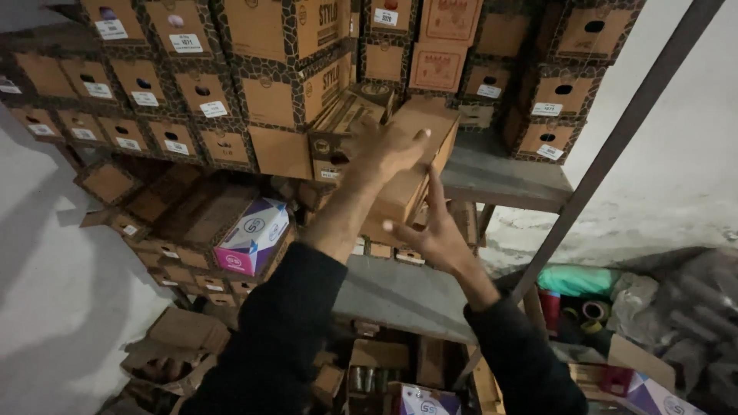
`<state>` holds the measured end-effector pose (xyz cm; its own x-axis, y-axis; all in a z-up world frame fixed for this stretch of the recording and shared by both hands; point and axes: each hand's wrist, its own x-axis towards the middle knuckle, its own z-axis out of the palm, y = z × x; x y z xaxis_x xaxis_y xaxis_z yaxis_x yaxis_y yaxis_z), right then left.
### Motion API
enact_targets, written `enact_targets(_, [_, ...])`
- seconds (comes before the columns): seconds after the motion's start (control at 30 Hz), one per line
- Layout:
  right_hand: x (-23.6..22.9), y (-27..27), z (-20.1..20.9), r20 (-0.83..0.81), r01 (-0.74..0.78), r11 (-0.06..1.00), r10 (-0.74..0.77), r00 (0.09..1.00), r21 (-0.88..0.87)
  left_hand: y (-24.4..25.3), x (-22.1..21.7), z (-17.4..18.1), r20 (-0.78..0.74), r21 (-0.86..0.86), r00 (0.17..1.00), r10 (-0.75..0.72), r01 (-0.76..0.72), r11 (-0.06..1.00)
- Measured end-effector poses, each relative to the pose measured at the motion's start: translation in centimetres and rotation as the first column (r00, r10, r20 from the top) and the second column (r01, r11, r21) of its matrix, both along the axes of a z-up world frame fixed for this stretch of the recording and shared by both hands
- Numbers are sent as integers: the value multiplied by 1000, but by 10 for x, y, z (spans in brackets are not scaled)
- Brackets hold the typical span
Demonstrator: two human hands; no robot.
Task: The person picks up cardboard boxes from a cluttered floor, opens them to reveal red spools inside, and places them onto a metal shelf. The person repeats this process, moving boxes from the floor to the shelf and occasionally opening them to check the contents.
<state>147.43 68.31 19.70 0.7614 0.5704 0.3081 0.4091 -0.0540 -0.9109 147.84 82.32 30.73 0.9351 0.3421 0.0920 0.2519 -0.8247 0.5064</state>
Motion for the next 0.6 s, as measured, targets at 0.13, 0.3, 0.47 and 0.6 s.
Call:
enact_targets(0.13, [-17, 9, 18, 94, 154, 988, -152, 984, -19, 18, -26, -3, 26, -93, 993, -114, 116, 989])
enact_targets(0.3, [-11, 0, 40, 7, 159, 987, -159, 987, 1, 48, -24, -40, 76, -302, 973, -217, 230, 925])
enact_targets(0.47, [4, 1, 27, -4, 110, 991, -110, 994, 72, 39, -35, -55, 113, -359, 983, -143, 175, 917])
enact_targets(0.6, [20, 9, 12, -26, 115, 971, -112, 993, 208, 39, -27, -54, 337, -264, 921, -197, 293, 919])
